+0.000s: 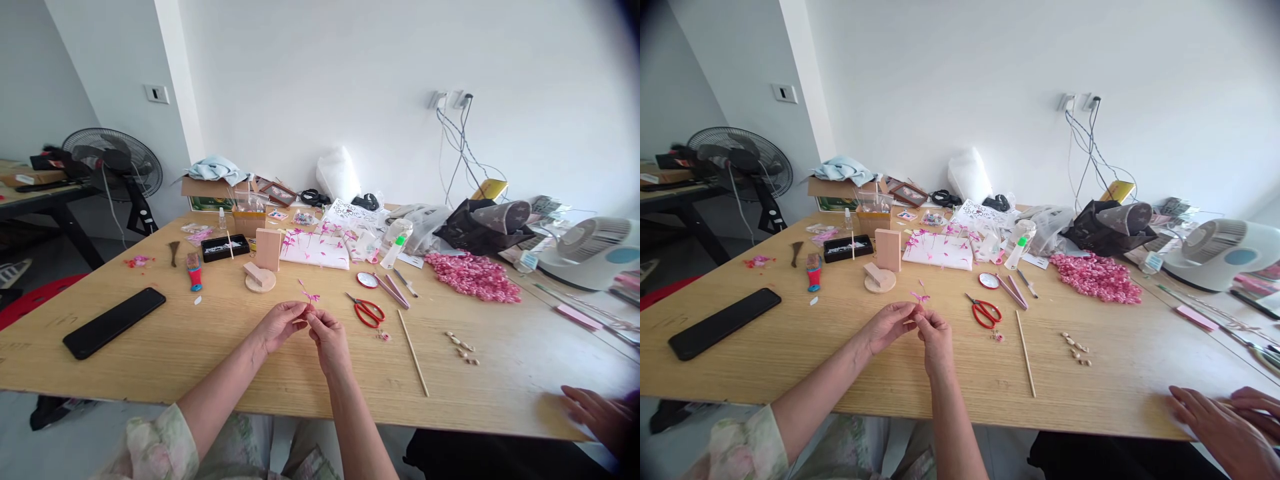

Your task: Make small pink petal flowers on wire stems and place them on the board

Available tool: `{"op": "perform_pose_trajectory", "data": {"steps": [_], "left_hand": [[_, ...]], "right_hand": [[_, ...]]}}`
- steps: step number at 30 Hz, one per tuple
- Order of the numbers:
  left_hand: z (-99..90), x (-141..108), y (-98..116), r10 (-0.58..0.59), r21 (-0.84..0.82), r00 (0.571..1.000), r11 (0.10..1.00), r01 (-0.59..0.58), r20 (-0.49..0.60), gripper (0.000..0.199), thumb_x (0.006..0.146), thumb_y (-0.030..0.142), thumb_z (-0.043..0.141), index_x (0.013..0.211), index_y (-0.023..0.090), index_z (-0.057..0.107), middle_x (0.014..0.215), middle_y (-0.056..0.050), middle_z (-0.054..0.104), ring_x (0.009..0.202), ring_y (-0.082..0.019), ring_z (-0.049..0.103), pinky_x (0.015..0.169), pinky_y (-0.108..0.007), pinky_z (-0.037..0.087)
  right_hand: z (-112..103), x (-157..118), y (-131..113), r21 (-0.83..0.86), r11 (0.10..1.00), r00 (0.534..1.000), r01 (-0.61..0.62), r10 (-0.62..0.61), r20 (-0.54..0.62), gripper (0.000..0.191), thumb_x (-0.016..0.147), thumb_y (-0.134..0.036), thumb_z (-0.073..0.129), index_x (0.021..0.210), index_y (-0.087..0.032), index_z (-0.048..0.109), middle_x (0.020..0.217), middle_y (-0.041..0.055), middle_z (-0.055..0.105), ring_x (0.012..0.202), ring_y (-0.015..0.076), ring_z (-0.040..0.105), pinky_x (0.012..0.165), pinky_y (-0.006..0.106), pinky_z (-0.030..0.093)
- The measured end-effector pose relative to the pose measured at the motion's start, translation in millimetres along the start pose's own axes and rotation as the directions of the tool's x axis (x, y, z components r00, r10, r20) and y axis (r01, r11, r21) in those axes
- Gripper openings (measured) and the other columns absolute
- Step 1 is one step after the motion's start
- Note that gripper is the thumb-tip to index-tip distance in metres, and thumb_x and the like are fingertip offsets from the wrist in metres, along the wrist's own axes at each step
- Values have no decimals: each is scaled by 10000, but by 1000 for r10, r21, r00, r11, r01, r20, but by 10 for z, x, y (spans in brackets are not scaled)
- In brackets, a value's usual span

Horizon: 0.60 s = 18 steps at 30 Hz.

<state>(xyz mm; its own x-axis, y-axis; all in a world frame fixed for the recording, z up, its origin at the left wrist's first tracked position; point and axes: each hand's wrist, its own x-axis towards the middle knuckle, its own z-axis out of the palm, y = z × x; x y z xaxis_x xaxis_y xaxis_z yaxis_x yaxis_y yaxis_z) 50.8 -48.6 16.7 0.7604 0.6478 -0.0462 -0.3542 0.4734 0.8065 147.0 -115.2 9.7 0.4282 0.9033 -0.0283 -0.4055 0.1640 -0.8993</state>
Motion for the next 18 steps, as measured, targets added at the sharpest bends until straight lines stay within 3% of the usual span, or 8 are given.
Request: {"op": "perform_pose_trajectory", "data": {"steps": [3, 6, 10, 14, 18], "left_hand": [[39, -3, 19, 47, 99, 999, 994, -47, 3, 159, 673, 261, 637, 664, 103, 646, 659, -27, 589, 667, -114, 506, 673, -244, 365], [77, 14, 20, 104, 170, 993, 981, -93, -60, 141, 634, 237, 663, 595, 108, 624, 592, -6, 570, 623, -107, 489, 654, -237, 353], [71, 50, -15, 207, 247, 965, 955, -164, -161, 114, 596, 214, 685, 603, 121, 620, 635, -10, 584, 703, -135, 504, 711, -252, 351], [58, 87, -48, 245, 251, 951, 948, -195, -190, 107, 595, 211, 685, 609, 128, 618, 680, -16, 595, 753, -141, 506, 733, -248, 347], [93, 113, -65, 271, 182, 935, 955, -232, -227, 124, 571, 192, 705, 603, 131, 602, 619, 14, 552, 656, -101, 476, 662, -215, 349]], "right_hand": [[11, -14, -9, 14, 1000, 1000, -15, 14, 28, 139, 590, -289, 663, 639, -163, 631, 559, -46, 481, 453, 42, 262, 430, 205, 171], [22, -17, 5, -21, 1000, 999, -8, 9, 38, 146, 607, -302, 642, 626, -160, 612, 544, -49, 459, 454, 47, 253, 432, 207, 176], [22, 15, 52, -207, 977, 998, 53, -56, -11, 147, 627, -306, 599, 621, -159, 593, 512, -52, 441, 449, 58, 270, 436, 210, 201], [33, 43, 86, -476, 859, 971, 188, -234, -39, 126, 658, -259, 546, 640, -149, 605, 534, -27, 491, 509, 92, 372, 498, 221, 285], [56, 36, 85, -600, 752, 930, 271, -365, -38, 135, 690, -218, 498, 619, -157, 596, 574, -8, 531, 565, 114, 427, 550, 231, 324]]}}
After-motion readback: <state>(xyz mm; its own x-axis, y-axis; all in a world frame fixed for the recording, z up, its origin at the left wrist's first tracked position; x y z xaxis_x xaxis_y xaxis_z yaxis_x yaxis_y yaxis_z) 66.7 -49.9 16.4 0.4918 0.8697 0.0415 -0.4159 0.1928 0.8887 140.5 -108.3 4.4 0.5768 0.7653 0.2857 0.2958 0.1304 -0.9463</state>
